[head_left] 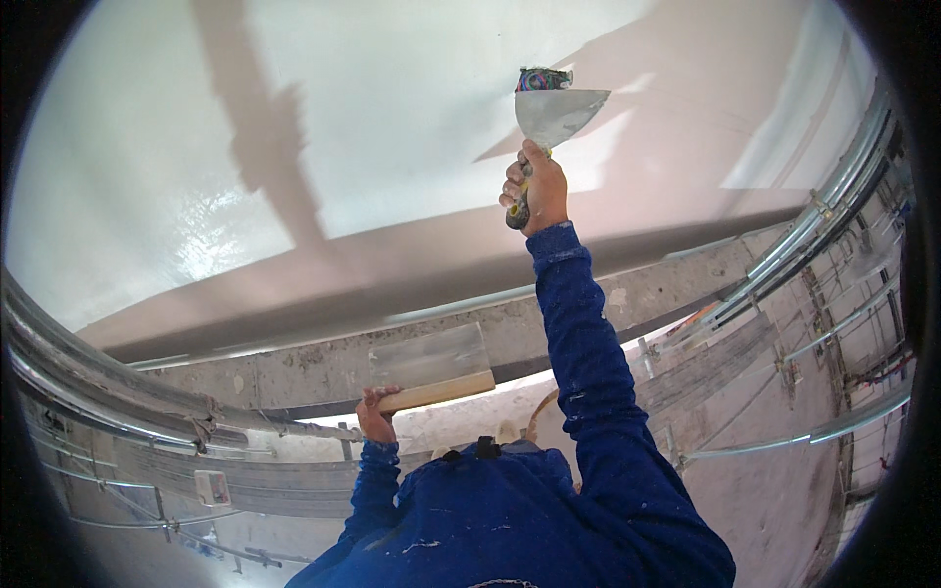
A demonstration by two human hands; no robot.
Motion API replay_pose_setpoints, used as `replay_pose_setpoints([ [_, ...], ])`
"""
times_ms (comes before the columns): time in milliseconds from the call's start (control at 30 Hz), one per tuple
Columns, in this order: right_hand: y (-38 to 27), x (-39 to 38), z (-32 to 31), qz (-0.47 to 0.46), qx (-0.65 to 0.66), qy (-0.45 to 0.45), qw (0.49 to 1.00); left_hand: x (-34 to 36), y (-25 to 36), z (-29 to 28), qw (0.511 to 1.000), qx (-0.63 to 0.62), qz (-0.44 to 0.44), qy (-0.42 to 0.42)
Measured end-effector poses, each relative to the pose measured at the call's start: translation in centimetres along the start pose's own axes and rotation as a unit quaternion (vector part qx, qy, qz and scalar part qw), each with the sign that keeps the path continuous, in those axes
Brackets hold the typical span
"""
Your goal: The person stands on scaffolding and uses a trowel and hawk to apply and smooth white plaster onto a curved ceiling surface. They repeatedly scoop material from the hawk and spread it across the ceiling, working around a circular opening and electrical fixtures.
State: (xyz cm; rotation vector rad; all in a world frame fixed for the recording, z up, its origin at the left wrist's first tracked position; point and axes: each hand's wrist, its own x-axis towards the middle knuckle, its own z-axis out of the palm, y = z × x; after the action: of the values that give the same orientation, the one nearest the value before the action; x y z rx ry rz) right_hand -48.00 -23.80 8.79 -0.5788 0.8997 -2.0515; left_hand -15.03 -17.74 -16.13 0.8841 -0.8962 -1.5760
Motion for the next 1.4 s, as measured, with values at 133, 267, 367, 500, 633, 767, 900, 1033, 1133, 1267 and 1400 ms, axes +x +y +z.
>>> replay_pose_setpoints([
  [133,0.3,0.5,-0.3,-0.002,0.001,0.004,1.000,0.3,-0.7,0.0,1.000,-0.017,-0.016,0.020],
  [267,1.1,0.8,0.4,-0.023,0.013,0.031,0.999,0.2,-0.2,0.2,0.999,-0.010,-0.025,0.031],
  [367,2.3,1.1,1.5,-0.051,0.045,0.056,0.996,0.6,0.2,0.7,0.999,-0.019,-0.007,0.031],
  [500,3.6,1.7,1.6,-0.083,0.079,0.106,0.988,0.4,0.6,1.1,0.998,0.003,0.043,0.048],
  [633,2.8,1.9,0.7,-0.064,0.078,0.080,0.992,-0.3,1.2,0.3,0.995,-0.008,0.059,0.080],
  [767,0.8,1.1,0.3,-0.027,0.061,0.042,0.997,-0.6,1.8,-0.1,0.994,0.009,0.041,0.096],
  [900,-3.3,2.3,-0.7,0.060,0.137,-0.029,0.988,-0.6,1.4,-0.1,0.996,0.006,0.044,0.078],
  [1033,-6.3,3.9,-2.8,0.121,0.186,-0.075,0.972,0.1,0.7,0.8,0.999,0.013,0.028,0.040],
  [1133,-6.8,2.4,-3.8,0.106,0.148,-0.088,0.979,0.1,0.9,2.3,1.000,-0.003,0.019,-0.015],
  [1267,-6.9,0.4,-4.2,0.089,0.093,-0.096,0.987,-0.1,0.0,3.2,0.999,-0.016,0.016,-0.033],
  [1400,-6.2,0.5,-3.3,0.059,0.073,-0.101,0.990,-0.6,-0.3,3.9,1.000,-0.012,0.022,-0.016],
])
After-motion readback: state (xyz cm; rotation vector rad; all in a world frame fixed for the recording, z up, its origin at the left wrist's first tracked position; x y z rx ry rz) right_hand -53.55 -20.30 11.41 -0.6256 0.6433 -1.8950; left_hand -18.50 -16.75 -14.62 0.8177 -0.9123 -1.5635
